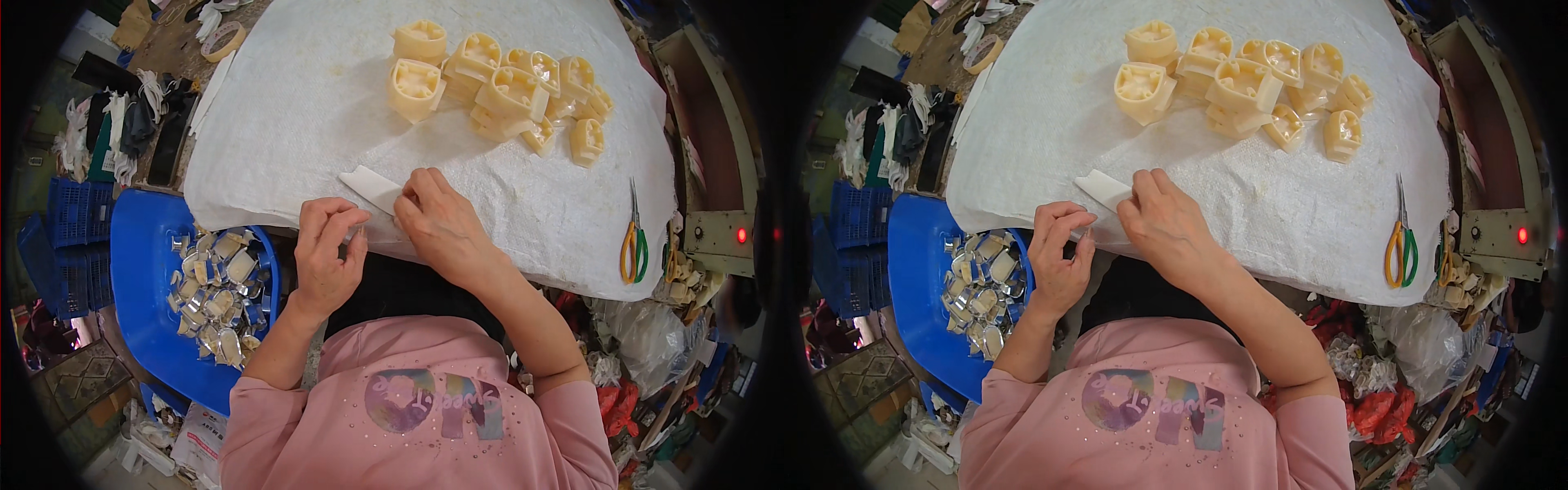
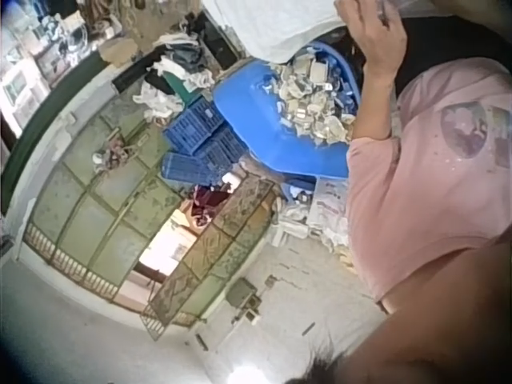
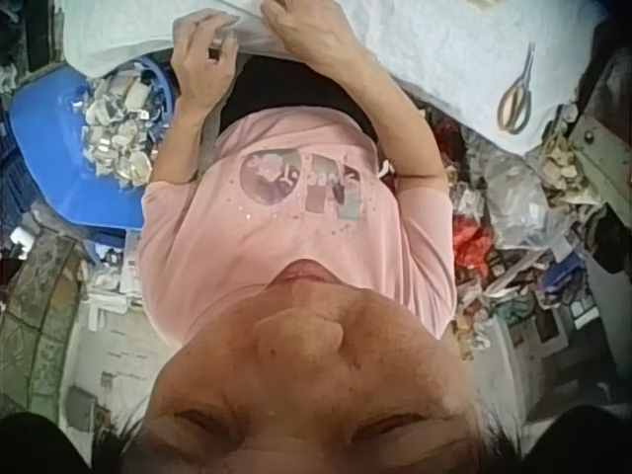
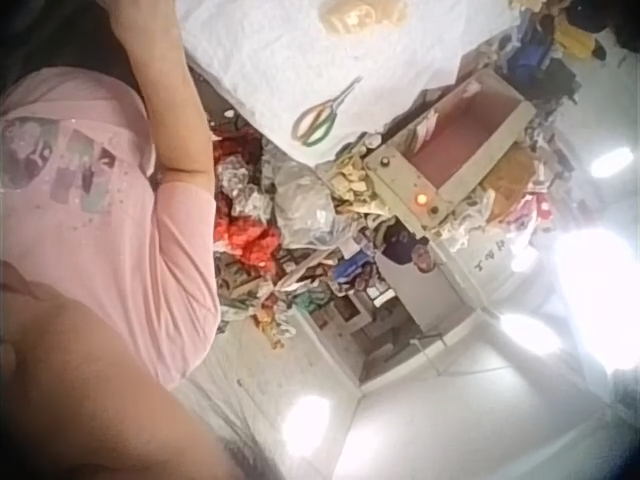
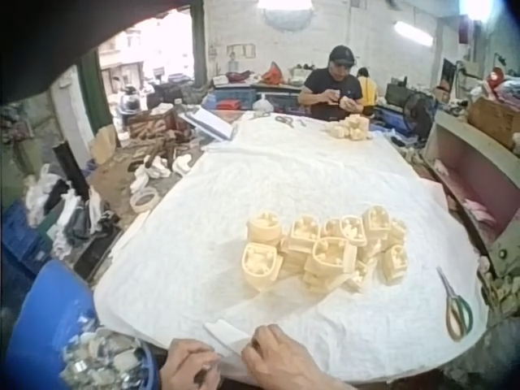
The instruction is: The recorder is assembling and trimming cream-colored plastic shoe heel/sole components.
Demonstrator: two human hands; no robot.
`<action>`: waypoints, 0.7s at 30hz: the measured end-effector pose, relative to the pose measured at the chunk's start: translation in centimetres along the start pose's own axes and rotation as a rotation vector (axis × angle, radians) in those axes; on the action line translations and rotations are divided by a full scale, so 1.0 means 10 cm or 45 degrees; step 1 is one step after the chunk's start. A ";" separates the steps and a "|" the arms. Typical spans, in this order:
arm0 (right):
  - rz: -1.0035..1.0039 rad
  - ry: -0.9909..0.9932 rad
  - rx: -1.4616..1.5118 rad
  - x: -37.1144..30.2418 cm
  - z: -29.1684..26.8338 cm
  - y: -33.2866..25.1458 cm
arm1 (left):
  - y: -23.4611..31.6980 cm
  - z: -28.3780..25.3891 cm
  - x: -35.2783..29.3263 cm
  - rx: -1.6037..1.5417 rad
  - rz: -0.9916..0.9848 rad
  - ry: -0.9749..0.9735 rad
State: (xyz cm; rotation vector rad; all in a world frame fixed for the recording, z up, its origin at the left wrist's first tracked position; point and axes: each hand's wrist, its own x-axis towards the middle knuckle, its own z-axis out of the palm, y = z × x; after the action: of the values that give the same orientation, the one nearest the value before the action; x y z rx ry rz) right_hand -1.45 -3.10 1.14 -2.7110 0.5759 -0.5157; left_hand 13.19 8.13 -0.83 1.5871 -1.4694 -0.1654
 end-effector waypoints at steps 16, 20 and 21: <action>0.138 0.325 0.463 -0.20 0.15 0.25 | 0.07 0.45 -0.09 0.359 0.326 -0.034; 0.367 0.713 0.435 -0.36 -0.15 0.41 | 0.10 0.46 -0.08 0.328 0.274 -0.053; 0.407 0.821 0.473 -0.39 -0.25 0.46 | 0.10 0.46 -0.07 0.328 0.277 -0.054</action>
State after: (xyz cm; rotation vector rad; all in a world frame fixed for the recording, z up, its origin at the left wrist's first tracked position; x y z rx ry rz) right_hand -7.27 -5.96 0.52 -2.0213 0.9386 -1.2717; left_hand 9.30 6.52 -3.01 1.6180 -1.7395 0.1210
